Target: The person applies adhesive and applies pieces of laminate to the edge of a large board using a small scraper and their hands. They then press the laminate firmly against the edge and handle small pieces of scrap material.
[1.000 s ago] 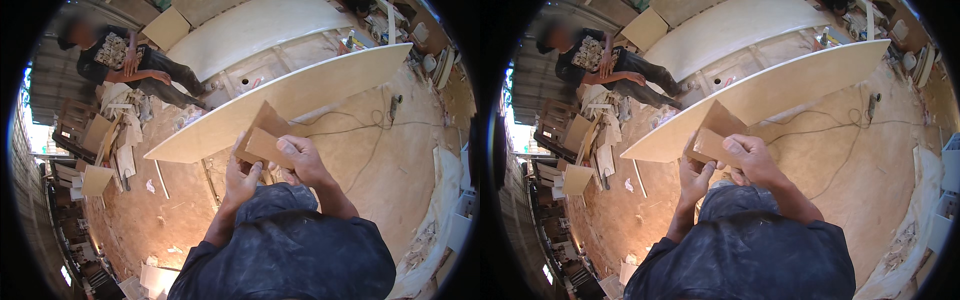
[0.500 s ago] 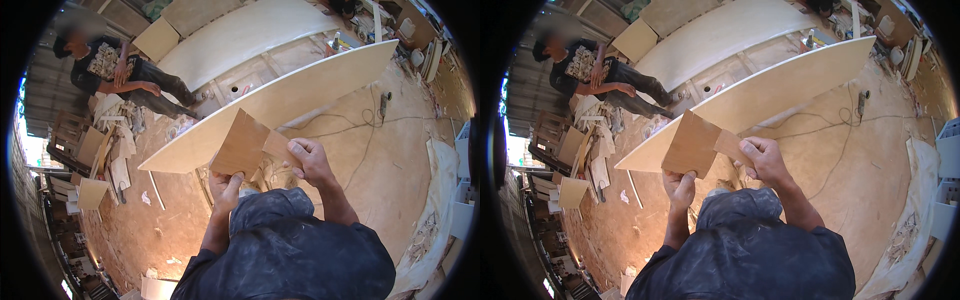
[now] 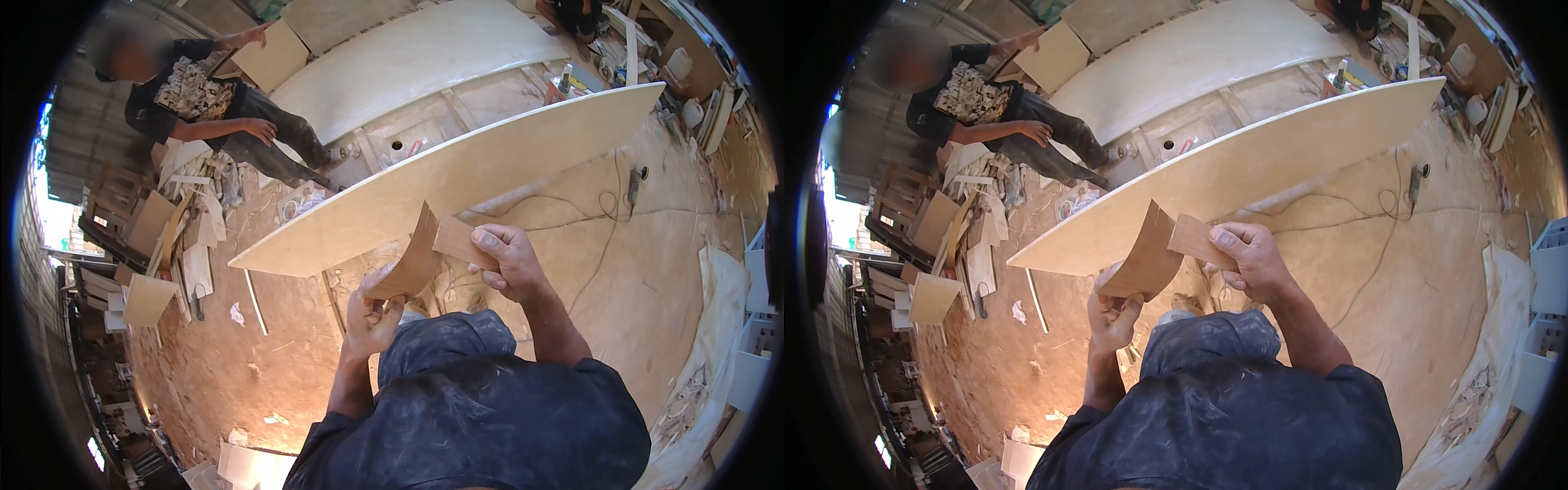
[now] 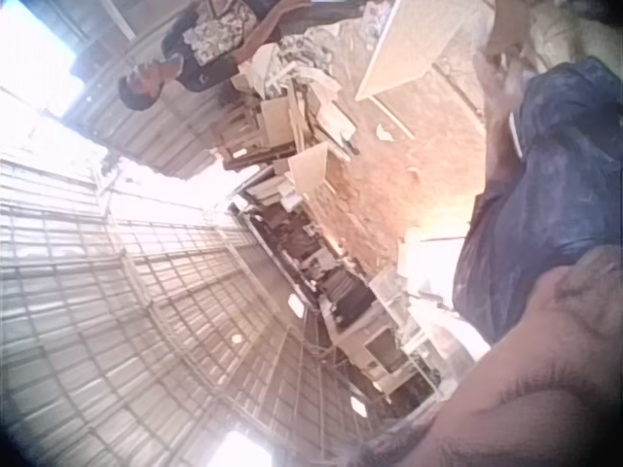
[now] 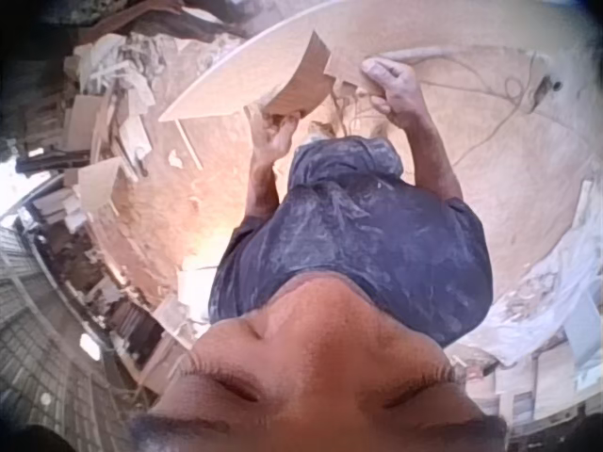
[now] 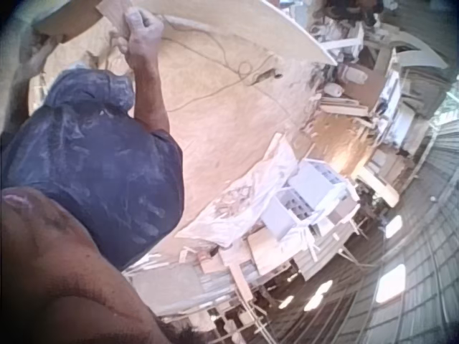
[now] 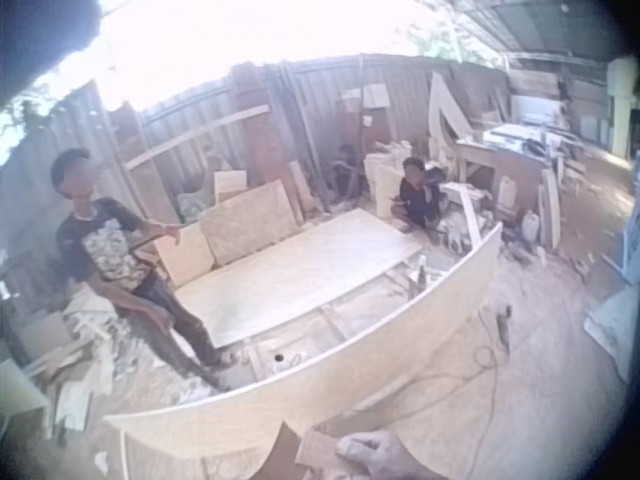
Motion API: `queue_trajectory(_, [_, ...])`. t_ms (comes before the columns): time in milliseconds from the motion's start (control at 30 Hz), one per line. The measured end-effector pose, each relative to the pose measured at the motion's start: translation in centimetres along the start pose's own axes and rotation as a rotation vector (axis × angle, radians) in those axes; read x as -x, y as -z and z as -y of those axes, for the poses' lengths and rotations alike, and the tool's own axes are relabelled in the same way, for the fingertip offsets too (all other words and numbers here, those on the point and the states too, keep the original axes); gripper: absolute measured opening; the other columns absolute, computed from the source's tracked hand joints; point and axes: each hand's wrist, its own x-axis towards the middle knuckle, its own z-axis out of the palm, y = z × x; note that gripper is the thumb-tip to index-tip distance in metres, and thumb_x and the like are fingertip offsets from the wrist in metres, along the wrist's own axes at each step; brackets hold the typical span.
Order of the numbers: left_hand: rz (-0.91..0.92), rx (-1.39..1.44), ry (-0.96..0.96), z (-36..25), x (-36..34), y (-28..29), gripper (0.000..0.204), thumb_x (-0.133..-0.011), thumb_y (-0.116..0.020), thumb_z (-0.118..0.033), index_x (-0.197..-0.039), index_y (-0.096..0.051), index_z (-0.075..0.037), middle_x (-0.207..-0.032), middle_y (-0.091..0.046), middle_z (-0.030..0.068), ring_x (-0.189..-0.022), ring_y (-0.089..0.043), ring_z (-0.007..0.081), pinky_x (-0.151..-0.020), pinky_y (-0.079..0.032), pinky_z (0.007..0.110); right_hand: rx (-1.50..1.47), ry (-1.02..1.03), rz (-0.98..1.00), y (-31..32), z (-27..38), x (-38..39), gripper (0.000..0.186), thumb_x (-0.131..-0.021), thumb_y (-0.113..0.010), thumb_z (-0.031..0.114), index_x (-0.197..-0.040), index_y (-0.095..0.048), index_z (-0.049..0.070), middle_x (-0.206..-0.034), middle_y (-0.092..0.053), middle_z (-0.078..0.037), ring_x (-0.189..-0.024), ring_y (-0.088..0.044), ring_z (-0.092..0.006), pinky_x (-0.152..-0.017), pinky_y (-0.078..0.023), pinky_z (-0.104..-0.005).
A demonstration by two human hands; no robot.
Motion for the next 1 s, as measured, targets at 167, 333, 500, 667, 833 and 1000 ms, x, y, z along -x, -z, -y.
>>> queue_trajectory(167, [0.06, 0.076, -0.044, 0.3, -0.1, 0.7, 0.053, -0.083, -0.049, 0.016, -0.134, -0.043, 0.003, -0.114, -0.061, 0.0149, -0.102, -0.061, 0.0199, -0.086, -0.051, 0.033, -0.045, -0.006, 0.033, 0.0, 0.7, -0.9, 0.029, -0.097, -0.056, 0.023, -0.104, -0.061, -0.004, -0.072, -0.063, -0.012, -0.04, -0.041, -0.0051, -0.033, -0.03, -0.0183])
queue_trajectory(333, [-0.021, 0.071, 0.22, -0.3, 0.7, -1.0, 0.059, -0.083, -0.049, 0.014, -0.14, -0.036, 0.002, -0.124, -0.056, 0.0151, -0.114, -0.055, 0.0204, -0.096, -0.045, 0.033, -0.05, 0.074, -0.006, -0.6, 2.6, -1.1, 0.027, -0.097, -0.056, 0.023, -0.101, -0.061, -0.003, -0.076, -0.063, -0.01, -0.05, -0.053, -0.0072, -0.034, -0.033, -0.0175])
queue_trajectory(500, [-0.365, 0.198, 0.231, 0.6, -0.3, -1.1, 0.05, -0.083, -0.055, 0.006, -0.13, -0.04, 0.002, -0.121, -0.055, 0.0111, -0.112, -0.054, 0.018, -0.096, -0.042, 0.034, 0.077, 0.193, -0.089, -0.6, 4.1, 0.3, 0.027, -0.097, -0.055, 0.024, -0.097, -0.061, -0.002, -0.071, -0.062, -0.009, -0.045, -0.05, -0.0065, -0.033, -0.033, -0.0177])
queue_trajectory(667, [-0.388, 0.248, 0.183, -0.1, -1.1, -2.1, 0.049, -0.082, -0.055, 0.007, -0.128, -0.041, 0.001, -0.121, -0.055, 0.0109, -0.112, -0.054, 0.018, -0.097, -0.041, 0.034, 0.276, 0.027, 0.057, 0.6, 1.3, 0.7, 0.03, -0.096, -0.058, 0.025, -0.102, -0.063, -0.004, -0.07, -0.062, -0.007, -0.047, -0.047, -0.0062, -0.038, -0.035, -0.0208])
queue_trajectory(833, [-0.324, 0.211, 0.149, 0.5, -0.1, -3.7, 0.048, -0.083, -0.055, 0.007, -0.128, -0.042, 0.001, -0.12, -0.054, 0.0103, -0.113, -0.052, 0.0173, -0.096, -0.042, 0.034, 0.333, 0.023, 0.015, 0.9, -0.7, 1.6, 0.03, -0.093, -0.062, 0.023, -0.104, -0.063, -0.005, -0.07, -0.063, -0.009, -0.045, -0.042, -0.0052, -0.039, -0.034, -0.0218])
queue_trajectory(1000, [-0.183, 0.116, 0.193, 0.1, 0.4, -3.7, 0.048, -0.087, -0.055, 0.003, -0.132, -0.04, 0.002, -0.121, -0.053, 0.0101, -0.113, -0.051, 0.0164, -0.096, -0.041, 0.033, 0.174, -0.022, 0.069, 2.2, -1.6, 2.1, 0.028, -0.094, -0.059, 0.022, -0.105, -0.062, -0.005, -0.07, -0.062, -0.01, -0.043, -0.039, -0.0052, -0.038, -0.031, -0.0217])
